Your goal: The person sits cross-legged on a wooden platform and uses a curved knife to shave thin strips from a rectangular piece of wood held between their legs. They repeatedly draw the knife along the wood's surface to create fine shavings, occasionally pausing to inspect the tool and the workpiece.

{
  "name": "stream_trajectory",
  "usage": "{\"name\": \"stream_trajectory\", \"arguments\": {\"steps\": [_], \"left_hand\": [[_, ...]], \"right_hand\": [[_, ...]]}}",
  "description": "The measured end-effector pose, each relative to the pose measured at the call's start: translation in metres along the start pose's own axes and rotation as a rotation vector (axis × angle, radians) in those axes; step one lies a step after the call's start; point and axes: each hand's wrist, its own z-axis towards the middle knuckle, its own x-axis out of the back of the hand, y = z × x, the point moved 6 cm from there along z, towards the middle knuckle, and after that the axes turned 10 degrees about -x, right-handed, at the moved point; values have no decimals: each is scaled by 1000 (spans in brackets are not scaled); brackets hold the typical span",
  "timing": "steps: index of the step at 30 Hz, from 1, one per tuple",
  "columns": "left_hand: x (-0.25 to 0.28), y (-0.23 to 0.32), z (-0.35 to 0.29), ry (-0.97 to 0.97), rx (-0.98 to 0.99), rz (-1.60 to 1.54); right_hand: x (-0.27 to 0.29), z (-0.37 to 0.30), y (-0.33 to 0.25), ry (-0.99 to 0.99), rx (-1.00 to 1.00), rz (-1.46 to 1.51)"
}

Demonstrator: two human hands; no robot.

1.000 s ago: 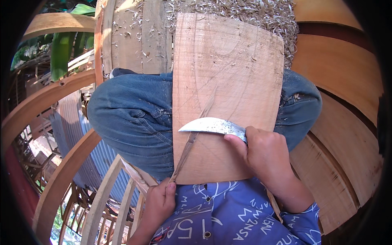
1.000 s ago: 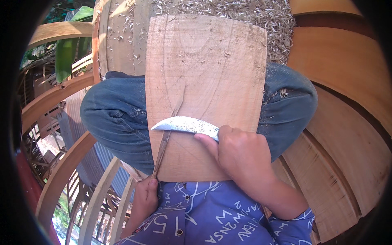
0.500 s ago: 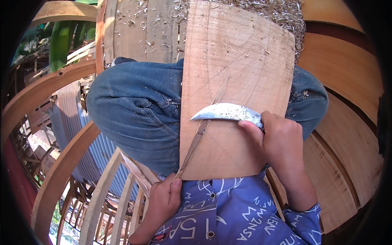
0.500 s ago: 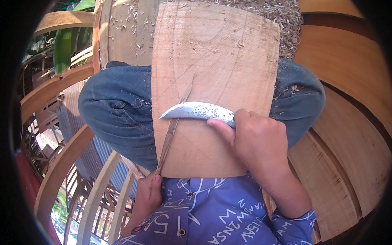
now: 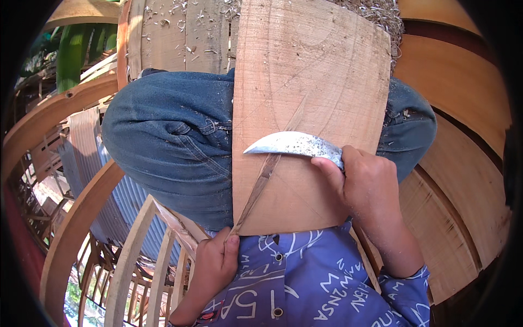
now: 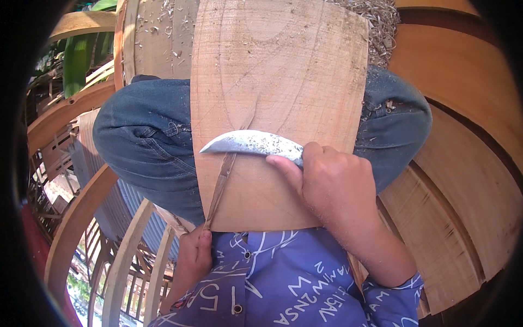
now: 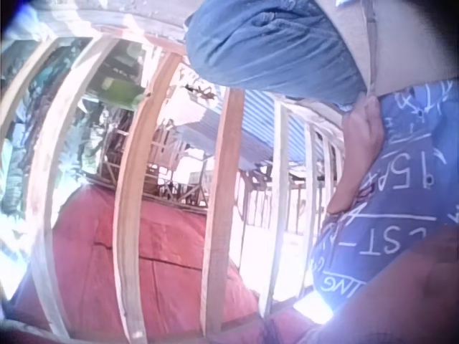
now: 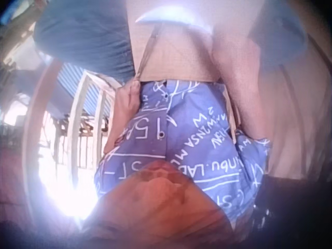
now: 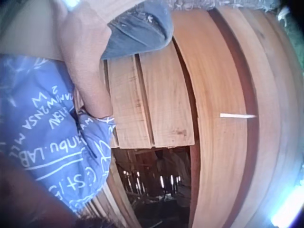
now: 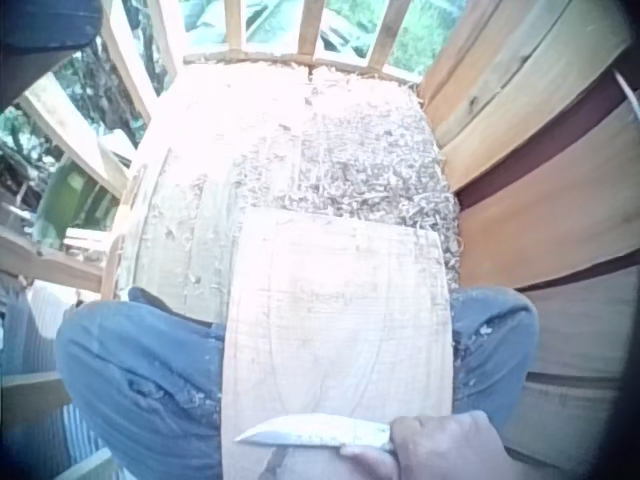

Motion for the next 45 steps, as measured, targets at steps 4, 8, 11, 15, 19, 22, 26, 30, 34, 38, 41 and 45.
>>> {"name": "stream_trajectory", "arguments": {"steps": [4,8,11,15,19,22,26,30,34,38,41,45], "left_hand": [[2,4,4,4,-1,8],[1,5,4,11,5,-5],[2,4,5,-3,-17,3],[3,4,4,5,-13,-3],[3,-3,-3,11,12,2],[-2,-7,-5,12,8,15],[-1,0,1,4,-16,10],[0,-5,-8,7,38,-43],[-4,-18,-5,-104,39,-212],[-7,-40,-4,-280,100,-525],[-2,-33,-2,-212,115,-578],[-2,-33,-3,-251,124,-656]], "right_hand": [[1,6,4,32,-8,-5],[1,6,6,55,-37,3],[0,5,9,68,-68,-43],[5,12,27,156,-158,-31],[33,29,89,158,-536,8],[23,10,46,105,-237,9],[-4,-9,4,-69,-50,47],[13,27,58,98,-359,3],[31,21,79,154,-384,57],[19,8,52,41,-317,255],[8,5,46,28,-305,414],[6,2,47,36,-304,521]]}}
